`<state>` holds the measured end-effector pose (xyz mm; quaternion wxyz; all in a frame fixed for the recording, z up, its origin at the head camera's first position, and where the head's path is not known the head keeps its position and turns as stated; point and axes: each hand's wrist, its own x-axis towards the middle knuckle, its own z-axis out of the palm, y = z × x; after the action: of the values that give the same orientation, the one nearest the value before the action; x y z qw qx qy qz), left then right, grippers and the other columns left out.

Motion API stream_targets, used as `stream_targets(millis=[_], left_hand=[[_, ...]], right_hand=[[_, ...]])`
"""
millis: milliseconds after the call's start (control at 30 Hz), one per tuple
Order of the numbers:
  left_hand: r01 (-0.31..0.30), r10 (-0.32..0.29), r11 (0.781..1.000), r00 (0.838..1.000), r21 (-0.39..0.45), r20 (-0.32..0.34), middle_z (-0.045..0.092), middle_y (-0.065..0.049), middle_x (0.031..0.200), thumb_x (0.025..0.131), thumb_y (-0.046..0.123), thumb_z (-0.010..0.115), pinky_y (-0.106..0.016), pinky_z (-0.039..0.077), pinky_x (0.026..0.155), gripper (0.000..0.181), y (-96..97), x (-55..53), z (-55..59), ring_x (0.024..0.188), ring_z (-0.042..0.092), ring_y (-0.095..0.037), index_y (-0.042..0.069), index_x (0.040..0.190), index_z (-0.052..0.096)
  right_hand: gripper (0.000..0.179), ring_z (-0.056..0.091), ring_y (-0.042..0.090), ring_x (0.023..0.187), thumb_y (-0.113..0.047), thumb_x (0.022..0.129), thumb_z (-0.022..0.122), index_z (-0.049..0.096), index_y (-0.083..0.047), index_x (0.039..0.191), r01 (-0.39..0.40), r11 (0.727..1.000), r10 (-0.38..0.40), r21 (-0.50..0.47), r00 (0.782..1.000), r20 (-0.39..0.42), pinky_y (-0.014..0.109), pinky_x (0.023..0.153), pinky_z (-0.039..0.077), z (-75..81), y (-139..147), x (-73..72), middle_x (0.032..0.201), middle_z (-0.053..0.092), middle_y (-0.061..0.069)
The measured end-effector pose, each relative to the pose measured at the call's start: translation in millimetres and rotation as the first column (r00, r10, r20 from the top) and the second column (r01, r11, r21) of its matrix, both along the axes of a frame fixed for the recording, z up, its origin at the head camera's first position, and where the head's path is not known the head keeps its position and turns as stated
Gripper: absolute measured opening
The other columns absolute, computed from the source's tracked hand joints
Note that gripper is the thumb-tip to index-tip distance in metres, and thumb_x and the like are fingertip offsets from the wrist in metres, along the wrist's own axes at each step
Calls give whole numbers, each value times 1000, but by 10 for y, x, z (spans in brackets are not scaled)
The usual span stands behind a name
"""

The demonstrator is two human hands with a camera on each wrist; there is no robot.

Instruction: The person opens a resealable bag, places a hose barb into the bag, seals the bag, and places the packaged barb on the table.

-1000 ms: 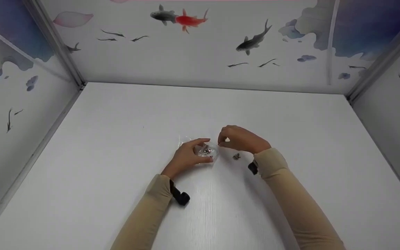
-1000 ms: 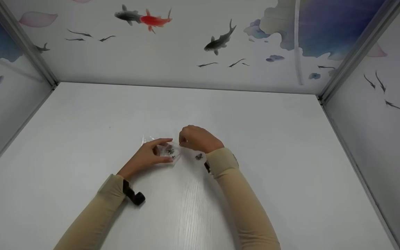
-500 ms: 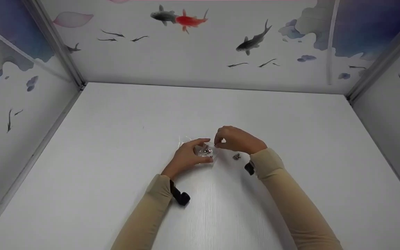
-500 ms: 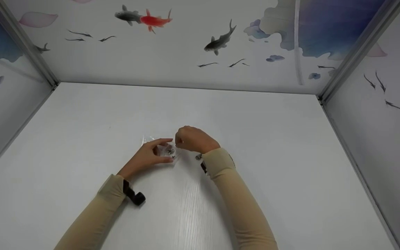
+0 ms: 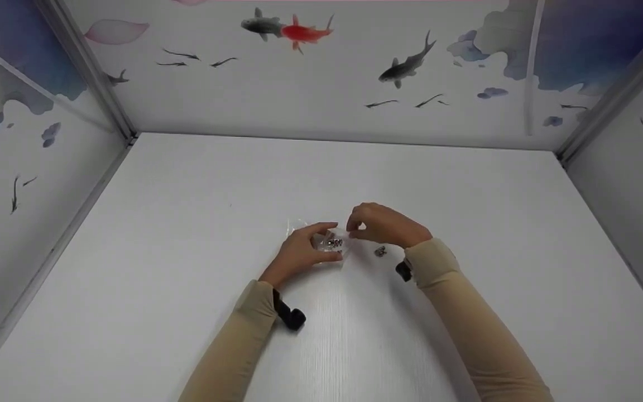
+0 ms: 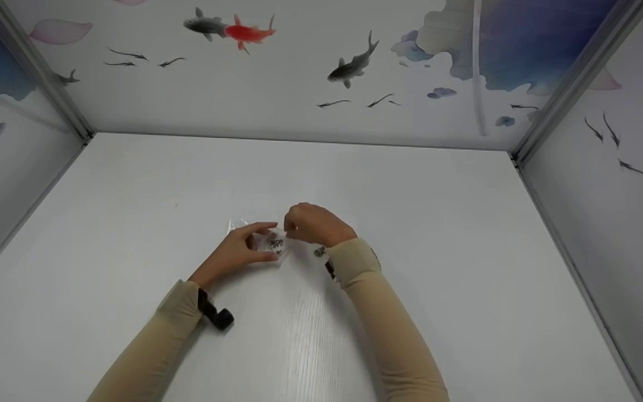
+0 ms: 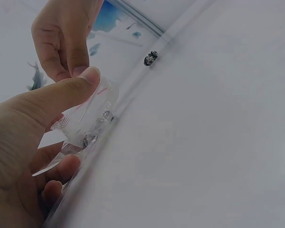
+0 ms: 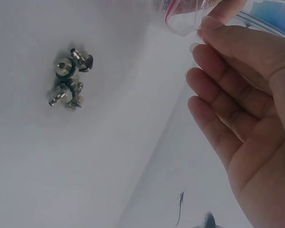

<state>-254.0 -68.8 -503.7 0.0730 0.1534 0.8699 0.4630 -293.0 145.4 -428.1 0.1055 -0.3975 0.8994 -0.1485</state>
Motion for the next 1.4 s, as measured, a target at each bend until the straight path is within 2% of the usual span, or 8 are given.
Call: stream_targets(millis=[200, 433, 733, 900, 1167, 1400], left_hand=[[-4, 4, 1000, 1000, -3, 8, 63, 2, 123, 74, 44, 81, -32, 43, 78, 69, 1, -7, -9, 89, 53, -14, 29, 136, 55], [-6, 6, 1000, 1000, 1, 12, 62, 2, 125, 73, 46, 81, -34, 43, 84, 70, -4, -7, 1, 95, 54, -14, 30, 136, 55], [-10, 10, 1000, 1000, 8, 5, 61, 0, 128, 72, 44, 82, -38, 44, 90, 70, 0, -12, -6, 102, 55, -16, 29, 135, 56], [-12, 12, 1000, 1000, 7, 9, 61, -1, 129, 72, 44, 82, -41, 44, 92, 70, 4, -4, -10, 106, 55, -18, 29, 135, 56], [-9, 9, 1000, 1000, -10, -15, 61, -2, 128, 72, 44, 82, -40, 44, 89, 70, 2, -6, -12, 100, 54, -18, 27, 135, 56], [-10, 10, 1000, 1000, -5, -4, 58, -3, 135, 72, 45, 82, -44, 40, 102, 71, 1, -7, -7, 122, 52, -21, 28, 135, 56]], right_hand=[[17, 64, 25, 99, -11, 90, 67, 74, -5, 105, 42, 999, -43, 24, 998, 50, 39, 91, 49, -23, 94, -5, 102, 70, 8], [16, 64, 22, 97, -8, 88, 69, 74, -5, 103, 88, 996, -89, 12, 991, 100, 38, 88, 51, -63, 221, -22, 101, 70, 7], [13, 64, 20, 93, -8, 87, 70, 75, -6, 99, 92, 996, -93, 12, 988, 120, 37, 84, 52, -86, 366, -25, 97, 71, 6], [12, 63, 18, 93, -10, 87, 70, 75, -7, 98, 128, 991, -132, 35, 978, 159, 37, 85, 52, -99, 432, -17, 96, 71, 4], [9, 62, 15, 89, -12, 87, 70, 76, -10, 94, 152, 987, -159, 50, 967, 197, 34, 81, 52, -124, 503, -8, 93, 71, 1], [10, 61, 13, 86, -12, 87, 70, 76, -11, 94, 175, 982, -186, 72, 964, 191, 34, 80, 53, -162, 509, -9, 93, 71, 1]])
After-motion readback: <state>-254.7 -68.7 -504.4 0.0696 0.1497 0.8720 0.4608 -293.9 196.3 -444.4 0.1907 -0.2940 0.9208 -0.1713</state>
